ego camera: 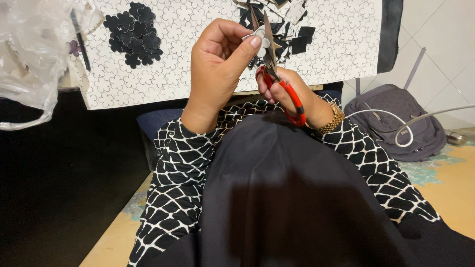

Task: The person sits on the floor and cuts small white fabric pieces into flower shapes using red-handled scissors, working over a pattern board on their lap. They trim each piece, drop scraps onto the board among black cut flower shapes, and set finished pieces aside.

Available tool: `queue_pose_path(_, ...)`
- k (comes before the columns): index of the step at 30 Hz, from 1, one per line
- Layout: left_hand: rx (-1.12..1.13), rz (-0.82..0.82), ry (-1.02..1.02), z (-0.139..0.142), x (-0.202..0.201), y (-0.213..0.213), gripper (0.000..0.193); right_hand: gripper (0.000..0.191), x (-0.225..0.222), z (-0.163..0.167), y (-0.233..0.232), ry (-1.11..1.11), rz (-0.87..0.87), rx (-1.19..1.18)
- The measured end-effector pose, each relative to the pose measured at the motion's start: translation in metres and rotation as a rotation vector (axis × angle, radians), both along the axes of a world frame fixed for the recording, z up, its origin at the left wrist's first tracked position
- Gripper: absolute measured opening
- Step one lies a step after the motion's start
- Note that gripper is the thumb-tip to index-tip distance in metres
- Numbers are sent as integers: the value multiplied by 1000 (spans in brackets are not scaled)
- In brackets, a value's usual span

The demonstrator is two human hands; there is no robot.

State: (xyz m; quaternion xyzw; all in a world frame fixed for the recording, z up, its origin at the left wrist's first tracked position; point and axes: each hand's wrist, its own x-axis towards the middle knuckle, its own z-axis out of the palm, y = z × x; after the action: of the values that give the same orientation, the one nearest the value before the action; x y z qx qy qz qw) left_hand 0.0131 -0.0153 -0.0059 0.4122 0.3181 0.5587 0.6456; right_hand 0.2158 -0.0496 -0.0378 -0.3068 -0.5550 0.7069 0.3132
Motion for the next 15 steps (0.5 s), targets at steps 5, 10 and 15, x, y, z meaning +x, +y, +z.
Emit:
queue_pose_path(5,-1,-2,1,-3,0,0,11,65,-1,-1,-1,2,-14,-4)
queue_pose_path(10,-10,3,17,-5,0,0,11,65,0,0,-1,-13,-16,0)
queue_pose_path(15,-12,9,25,-7,1,0,12,64,-1,-2,-1,7,-13,-26)
